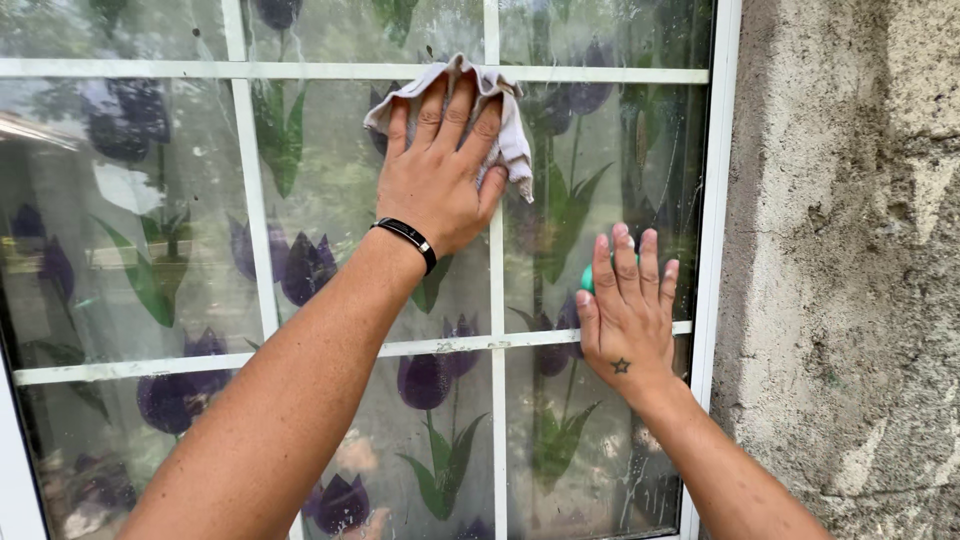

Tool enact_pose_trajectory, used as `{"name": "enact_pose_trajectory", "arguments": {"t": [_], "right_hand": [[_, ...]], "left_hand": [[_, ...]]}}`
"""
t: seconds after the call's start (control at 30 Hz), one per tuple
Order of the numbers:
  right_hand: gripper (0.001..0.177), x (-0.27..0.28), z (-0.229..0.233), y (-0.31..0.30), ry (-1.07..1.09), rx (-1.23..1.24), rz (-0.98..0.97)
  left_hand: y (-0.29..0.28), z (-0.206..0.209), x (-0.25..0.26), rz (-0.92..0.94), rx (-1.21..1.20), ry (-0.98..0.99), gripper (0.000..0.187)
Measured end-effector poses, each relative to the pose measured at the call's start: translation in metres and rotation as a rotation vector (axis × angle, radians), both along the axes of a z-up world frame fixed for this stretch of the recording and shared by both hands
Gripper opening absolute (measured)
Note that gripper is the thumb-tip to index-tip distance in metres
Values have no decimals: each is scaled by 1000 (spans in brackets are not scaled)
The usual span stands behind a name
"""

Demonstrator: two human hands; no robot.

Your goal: The person cleans a glass window by scrubbing it with a sponge and wiping it with a cloth.

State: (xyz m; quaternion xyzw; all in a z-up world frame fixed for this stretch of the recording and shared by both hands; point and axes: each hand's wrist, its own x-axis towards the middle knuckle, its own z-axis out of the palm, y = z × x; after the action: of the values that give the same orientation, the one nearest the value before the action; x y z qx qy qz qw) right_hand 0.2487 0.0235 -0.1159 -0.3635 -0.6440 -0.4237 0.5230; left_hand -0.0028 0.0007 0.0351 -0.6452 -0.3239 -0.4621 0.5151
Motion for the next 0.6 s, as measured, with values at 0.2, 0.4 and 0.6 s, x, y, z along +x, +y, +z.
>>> {"name": "enact_pose_trajectory", "arguments": {"t": [0.2, 0.4, 0.6], "right_hand": [[65, -37, -15, -10, -107, 13, 4], [64, -115, 82, -14, -199, 81, 70], [60, -206, 171, -10, -179, 148, 81]], "left_hand": [[-16, 23, -102, 68, -5, -214, 71], [-25, -32, -136, 106, -5, -174, 74], [-47, -124, -161, 109, -84, -45, 69]]}}
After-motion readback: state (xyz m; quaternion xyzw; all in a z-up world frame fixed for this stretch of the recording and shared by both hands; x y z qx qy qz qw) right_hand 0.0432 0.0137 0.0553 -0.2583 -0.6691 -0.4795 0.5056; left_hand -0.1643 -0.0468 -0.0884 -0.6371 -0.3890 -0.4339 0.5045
